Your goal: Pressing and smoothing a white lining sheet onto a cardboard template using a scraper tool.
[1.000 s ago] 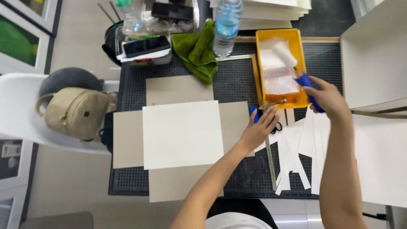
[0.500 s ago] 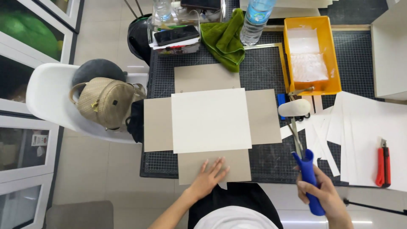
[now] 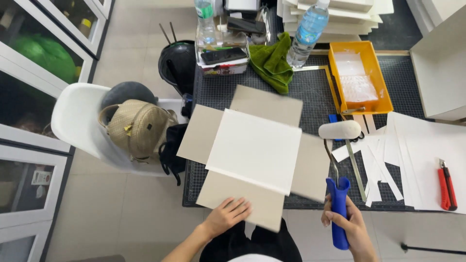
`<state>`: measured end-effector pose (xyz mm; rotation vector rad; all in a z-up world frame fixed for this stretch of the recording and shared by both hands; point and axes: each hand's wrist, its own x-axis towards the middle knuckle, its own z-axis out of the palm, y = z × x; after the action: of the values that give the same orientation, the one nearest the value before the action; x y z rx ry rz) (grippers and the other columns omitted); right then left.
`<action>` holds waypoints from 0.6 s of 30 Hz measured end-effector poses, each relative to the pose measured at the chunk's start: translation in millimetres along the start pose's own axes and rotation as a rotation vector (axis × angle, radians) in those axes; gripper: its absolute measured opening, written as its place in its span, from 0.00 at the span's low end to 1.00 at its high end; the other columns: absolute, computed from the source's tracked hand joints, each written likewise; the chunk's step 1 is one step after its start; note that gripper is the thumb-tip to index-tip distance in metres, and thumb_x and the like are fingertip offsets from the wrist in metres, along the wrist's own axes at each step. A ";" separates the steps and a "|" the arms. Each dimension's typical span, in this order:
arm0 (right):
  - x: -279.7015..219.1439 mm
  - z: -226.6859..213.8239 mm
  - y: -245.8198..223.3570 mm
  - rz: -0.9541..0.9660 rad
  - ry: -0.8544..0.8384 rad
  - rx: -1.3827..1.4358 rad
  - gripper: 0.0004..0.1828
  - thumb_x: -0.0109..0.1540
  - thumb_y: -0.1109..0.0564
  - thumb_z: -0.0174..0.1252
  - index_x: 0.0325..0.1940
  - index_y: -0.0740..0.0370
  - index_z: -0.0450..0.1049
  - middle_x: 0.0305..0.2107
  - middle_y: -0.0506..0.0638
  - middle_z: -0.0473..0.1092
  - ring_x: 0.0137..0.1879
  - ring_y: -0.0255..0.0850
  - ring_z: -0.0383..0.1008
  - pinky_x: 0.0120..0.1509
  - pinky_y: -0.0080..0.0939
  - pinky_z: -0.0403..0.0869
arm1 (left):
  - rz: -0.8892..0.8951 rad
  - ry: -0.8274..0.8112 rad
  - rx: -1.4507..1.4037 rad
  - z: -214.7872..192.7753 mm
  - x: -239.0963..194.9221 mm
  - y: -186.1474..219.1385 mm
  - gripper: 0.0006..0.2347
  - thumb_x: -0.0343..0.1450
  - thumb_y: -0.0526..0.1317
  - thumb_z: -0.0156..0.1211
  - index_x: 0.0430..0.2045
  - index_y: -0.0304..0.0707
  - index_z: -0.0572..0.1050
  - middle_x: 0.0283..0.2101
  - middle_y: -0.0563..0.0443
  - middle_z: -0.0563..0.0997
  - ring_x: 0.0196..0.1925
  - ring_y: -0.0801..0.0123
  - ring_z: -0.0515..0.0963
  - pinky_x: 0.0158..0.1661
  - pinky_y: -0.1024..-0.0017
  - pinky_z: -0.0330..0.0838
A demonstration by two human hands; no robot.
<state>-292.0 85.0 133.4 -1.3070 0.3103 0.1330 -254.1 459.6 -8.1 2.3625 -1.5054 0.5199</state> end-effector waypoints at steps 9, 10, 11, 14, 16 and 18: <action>-25.4 35.8 -0.4 0.221 0.257 -0.026 0.23 0.61 0.69 0.54 0.61 0.71 0.65 0.32 0.64 0.64 0.19 0.53 0.61 0.24 0.50 0.63 | -1.177 0.249 -0.053 -15.3 -120.5 -113.2 0.21 0.73 0.28 0.49 0.57 0.58 0.73 0.72 0.42 0.62 0.71 0.47 0.64 0.54 0.47 0.62; -27.7 40.4 -1.4 0.228 0.265 -0.024 0.23 0.61 0.69 0.54 0.61 0.71 0.65 0.32 0.64 0.64 0.19 0.53 0.61 0.24 0.50 0.63 | -1.175 0.240 -0.059 -9.1 -117.2 -125.4 0.21 0.73 0.28 0.49 0.57 0.58 0.73 0.72 0.42 0.62 0.71 0.47 0.64 0.54 0.47 0.62; -30.4 43.7 -4.1 0.226 0.267 -0.057 0.25 0.61 0.67 0.53 0.64 0.68 0.65 0.29 0.62 0.63 0.18 0.50 0.61 0.22 0.48 0.63 | -1.499 0.556 -0.416 -1.3 -112.0 -136.2 0.19 0.75 0.39 0.46 0.63 0.47 0.63 0.67 0.39 0.67 0.63 0.51 0.71 0.50 0.55 0.68; -37.5 48.3 -5.5 0.228 0.289 -0.155 0.15 0.63 0.63 0.54 0.54 0.69 0.68 0.18 0.61 0.61 0.15 0.47 0.59 0.18 0.46 0.63 | -1.887 0.717 -0.781 -4.2 -68.9 -147.6 0.26 0.73 0.45 0.52 0.67 0.38 0.56 0.62 0.41 0.71 0.58 0.57 0.76 0.52 0.65 0.71; -37.9 48.0 -3.3 0.232 0.307 -0.216 0.09 0.64 0.61 0.54 0.41 0.73 0.69 0.11 0.63 0.60 0.13 0.47 0.58 0.16 0.46 0.62 | -1.978 0.550 -0.747 -1.4 -53.5 -160.6 0.28 0.70 0.42 0.61 0.66 0.40 0.59 0.63 0.45 0.69 0.60 0.59 0.73 0.58 0.65 0.68; -38.1 43.8 3.8 0.250 0.322 -0.205 0.21 0.65 0.59 0.49 0.63 0.68 0.67 0.23 0.60 0.64 0.13 0.46 0.59 0.12 0.45 0.62 | -1.652 0.554 -0.395 21.1 -63.2 -180.8 0.25 0.66 0.30 0.58 0.62 0.39 0.68 0.51 0.40 0.77 0.53 0.51 0.77 0.53 0.58 0.69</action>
<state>-322.8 131.2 151.2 -1.4896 0.7509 0.1683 -111.0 575.8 -64.4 1.9975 0.6501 0.2829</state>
